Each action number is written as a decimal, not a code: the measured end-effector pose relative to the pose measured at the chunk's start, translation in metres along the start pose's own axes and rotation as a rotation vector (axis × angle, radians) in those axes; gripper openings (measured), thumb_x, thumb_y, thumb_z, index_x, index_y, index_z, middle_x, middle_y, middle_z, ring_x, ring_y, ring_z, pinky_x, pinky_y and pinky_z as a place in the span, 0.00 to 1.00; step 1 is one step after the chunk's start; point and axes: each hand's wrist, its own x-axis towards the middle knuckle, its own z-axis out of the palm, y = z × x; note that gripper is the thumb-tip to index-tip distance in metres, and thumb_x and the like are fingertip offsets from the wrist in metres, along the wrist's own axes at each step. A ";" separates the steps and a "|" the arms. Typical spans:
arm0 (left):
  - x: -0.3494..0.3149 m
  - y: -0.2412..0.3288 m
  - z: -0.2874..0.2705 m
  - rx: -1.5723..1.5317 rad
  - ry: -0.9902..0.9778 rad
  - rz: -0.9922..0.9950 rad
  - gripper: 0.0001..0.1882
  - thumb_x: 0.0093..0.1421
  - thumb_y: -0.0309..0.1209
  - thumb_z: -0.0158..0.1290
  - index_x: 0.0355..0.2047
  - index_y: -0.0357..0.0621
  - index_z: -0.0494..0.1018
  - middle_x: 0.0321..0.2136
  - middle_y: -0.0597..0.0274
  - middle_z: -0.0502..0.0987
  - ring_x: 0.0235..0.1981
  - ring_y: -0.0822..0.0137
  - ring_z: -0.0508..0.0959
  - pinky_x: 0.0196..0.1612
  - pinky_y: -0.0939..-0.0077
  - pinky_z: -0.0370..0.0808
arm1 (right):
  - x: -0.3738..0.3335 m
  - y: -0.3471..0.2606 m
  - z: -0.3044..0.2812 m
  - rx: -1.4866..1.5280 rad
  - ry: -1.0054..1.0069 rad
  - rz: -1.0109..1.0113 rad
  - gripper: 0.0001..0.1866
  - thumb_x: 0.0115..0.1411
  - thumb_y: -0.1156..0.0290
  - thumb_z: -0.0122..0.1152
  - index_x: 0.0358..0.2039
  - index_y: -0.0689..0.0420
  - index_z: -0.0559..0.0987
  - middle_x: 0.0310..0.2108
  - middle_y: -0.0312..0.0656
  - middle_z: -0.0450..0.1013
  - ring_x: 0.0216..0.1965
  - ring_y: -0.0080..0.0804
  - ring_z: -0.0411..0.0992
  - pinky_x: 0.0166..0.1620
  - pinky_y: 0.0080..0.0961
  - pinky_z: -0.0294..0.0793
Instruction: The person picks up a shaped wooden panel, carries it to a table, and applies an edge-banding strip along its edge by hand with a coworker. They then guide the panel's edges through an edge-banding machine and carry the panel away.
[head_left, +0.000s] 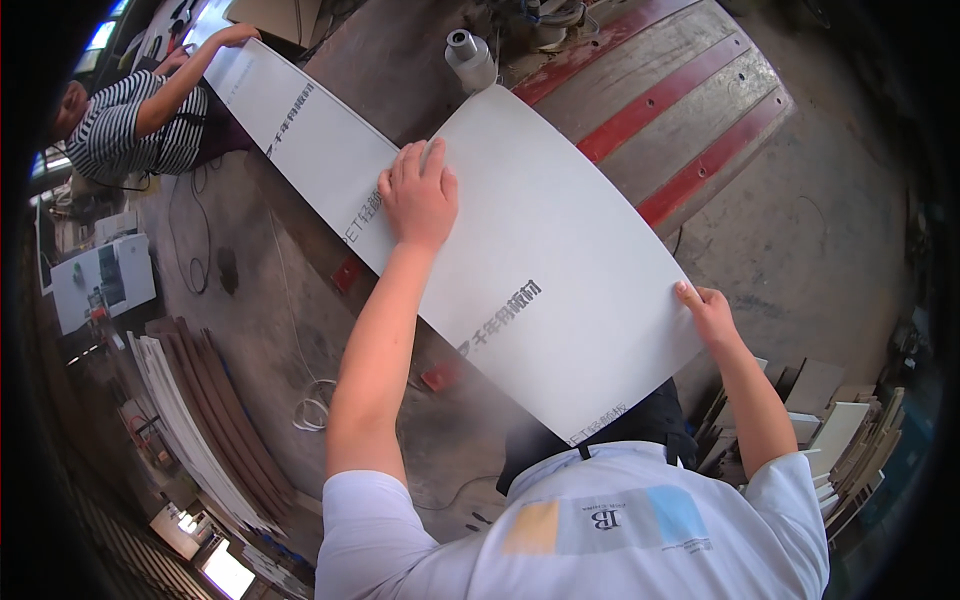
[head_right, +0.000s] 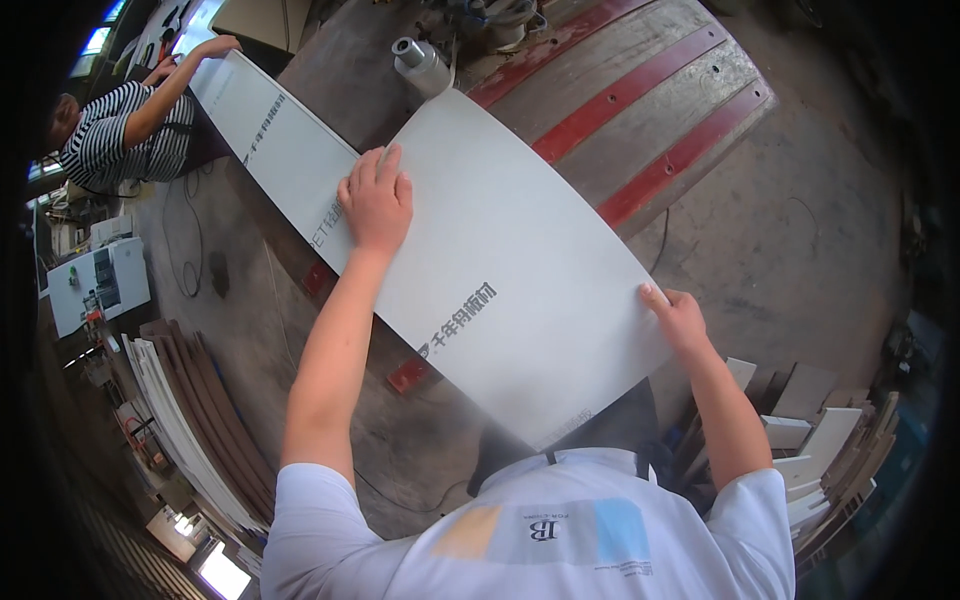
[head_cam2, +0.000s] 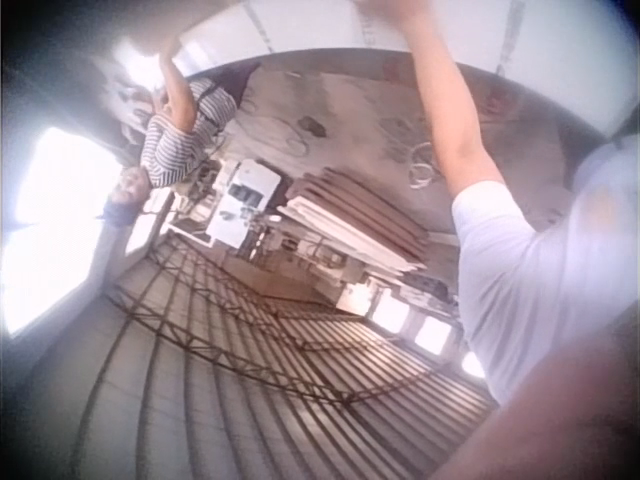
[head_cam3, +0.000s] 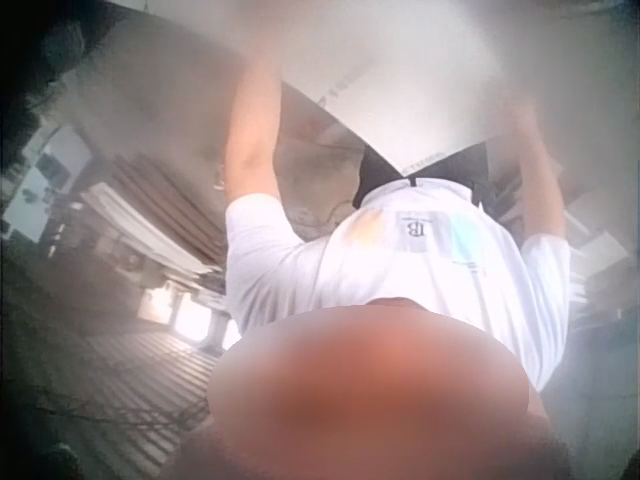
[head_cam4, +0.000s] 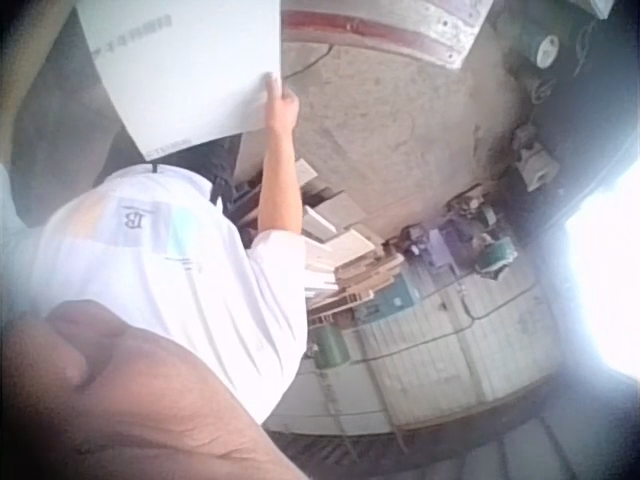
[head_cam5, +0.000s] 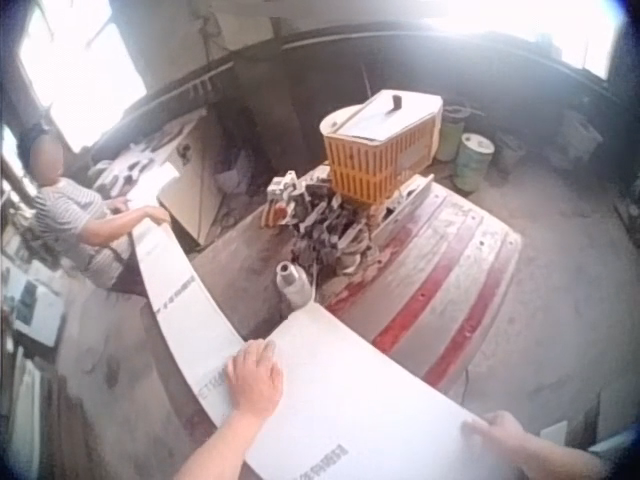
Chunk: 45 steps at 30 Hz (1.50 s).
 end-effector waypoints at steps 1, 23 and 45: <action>-0.003 0.010 -0.001 0.063 -0.008 0.032 0.26 0.69 0.42 0.54 0.65 0.50 0.73 0.67 0.55 0.71 0.71 0.56 0.66 0.71 0.48 0.57 | 0.004 -0.002 -0.001 -0.026 0.001 0.008 0.43 0.63 0.31 0.62 0.46 0.67 0.87 0.35 0.50 0.83 0.40 0.39 0.83 0.48 0.35 0.78; 0.044 0.074 0.017 -0.005 -0.270 -0.112 0.44 0.72 0.55 0.46 0.77 0.37 0.54 0.80 0.50 0.51 0.81 0.52 0.47 0.80 0.41 0.40 | 0.076 -0.078 -0.052 -0.281 0.029 -0.108 0.43 0.62 0.29 0.63 0.36 0.67 0.87 0.27 0.48 0.80 0.32 0.37 0.79 0.41 0.37 0.77; 0.097 0.067 0.047 0.068 -0.354 -0.258 0.44 0.73 0.57 0.42 0.78 0.39 0.49 0.80 0.51 0.49 0.81 0.54 0.46 0.79 0.40 0.39 | 0.025 -0.066 0.004 -0.722 0.507 -0.780 0.43 0.60 0.41 0.67 0.72 0.48 0.72 0.78 0.43 0.58 0.81 0.50 0.47 0.76 0.70 0.38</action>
